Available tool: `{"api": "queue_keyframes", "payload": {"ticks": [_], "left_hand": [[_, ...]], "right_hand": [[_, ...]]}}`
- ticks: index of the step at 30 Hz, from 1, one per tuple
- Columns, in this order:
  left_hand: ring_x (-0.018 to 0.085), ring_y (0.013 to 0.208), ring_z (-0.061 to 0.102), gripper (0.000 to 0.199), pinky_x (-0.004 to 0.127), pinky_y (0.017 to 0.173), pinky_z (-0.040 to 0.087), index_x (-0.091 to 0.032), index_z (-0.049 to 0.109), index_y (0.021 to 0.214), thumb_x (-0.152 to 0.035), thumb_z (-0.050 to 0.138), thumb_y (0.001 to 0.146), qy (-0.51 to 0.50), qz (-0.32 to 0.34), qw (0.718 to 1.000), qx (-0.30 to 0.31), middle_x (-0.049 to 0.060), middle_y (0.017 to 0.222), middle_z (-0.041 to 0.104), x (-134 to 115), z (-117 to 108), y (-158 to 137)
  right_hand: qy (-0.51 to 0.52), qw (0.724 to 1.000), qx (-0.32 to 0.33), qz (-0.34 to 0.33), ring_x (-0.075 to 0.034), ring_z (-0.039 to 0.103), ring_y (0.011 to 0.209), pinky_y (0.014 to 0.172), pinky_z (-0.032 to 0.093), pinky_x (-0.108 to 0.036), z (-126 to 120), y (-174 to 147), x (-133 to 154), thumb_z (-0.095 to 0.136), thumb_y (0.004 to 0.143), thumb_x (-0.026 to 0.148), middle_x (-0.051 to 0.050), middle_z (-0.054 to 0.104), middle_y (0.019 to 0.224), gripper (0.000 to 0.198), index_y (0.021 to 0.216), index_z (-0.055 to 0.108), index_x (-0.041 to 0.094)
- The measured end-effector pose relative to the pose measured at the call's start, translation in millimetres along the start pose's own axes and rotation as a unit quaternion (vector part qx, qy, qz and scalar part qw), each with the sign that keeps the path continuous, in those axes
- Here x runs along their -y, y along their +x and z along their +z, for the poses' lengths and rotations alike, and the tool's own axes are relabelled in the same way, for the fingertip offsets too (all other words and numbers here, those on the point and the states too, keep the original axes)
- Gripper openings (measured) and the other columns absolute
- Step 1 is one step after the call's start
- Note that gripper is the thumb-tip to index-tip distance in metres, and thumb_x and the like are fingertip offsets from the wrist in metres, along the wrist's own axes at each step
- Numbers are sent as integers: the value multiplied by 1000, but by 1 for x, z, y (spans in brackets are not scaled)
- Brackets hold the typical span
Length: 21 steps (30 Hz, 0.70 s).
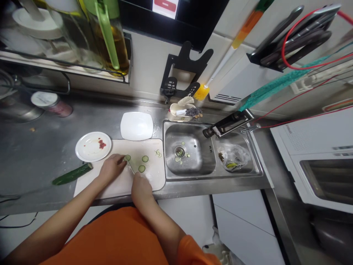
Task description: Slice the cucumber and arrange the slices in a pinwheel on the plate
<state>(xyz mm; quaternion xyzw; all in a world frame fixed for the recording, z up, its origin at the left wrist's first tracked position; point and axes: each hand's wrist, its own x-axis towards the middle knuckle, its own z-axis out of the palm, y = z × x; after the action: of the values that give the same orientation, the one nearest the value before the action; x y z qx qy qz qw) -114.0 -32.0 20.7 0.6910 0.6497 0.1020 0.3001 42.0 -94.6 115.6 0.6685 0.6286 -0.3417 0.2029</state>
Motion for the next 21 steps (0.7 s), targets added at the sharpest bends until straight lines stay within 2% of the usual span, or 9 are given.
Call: {"api": "queue_keyframes", "payload": {"ticks": [11, 17, 21], "left_hand": [[22, 91, 60, 31, 30, 84, 44, -18, 67, 104, -31, 52, 80, -12, -1, 1000, -4, 9, 97, 67, -2, 0, 3], [19, 82, 59, 20, 28, 74, 42, -20, 66, 88, -32, 52, 80, -22, -5, 1000, -18, 5, 84, 66, -9, -7, 4], [17, 74, 59, 20, 26, 68, 39, -21, 64, 78, -33, 49, 82, -39, -33, 999, -2, 2, 79, 68, -12, -11, 4]], "right_hand": [[24, 1000, 0, -19, -23, 62, 106, 83, 47, -30, 1, 2, -3, 34, 88, 2, -16, 66, 103, 36, 119, 48, 12], [4, 1000, 17, -6, -23, 61, 106, 84, 46, -29, 4, -13, -19, 36, 87, 0, -14, 66, 101, 38, 119, 49, 14], [-1, 1000, 30, 3, -23, 62, 105, 80, 47, -29, 4, -21, -26, 34, 88, 1, -13, 66, 96, 37, 119, 50, 15]]}}
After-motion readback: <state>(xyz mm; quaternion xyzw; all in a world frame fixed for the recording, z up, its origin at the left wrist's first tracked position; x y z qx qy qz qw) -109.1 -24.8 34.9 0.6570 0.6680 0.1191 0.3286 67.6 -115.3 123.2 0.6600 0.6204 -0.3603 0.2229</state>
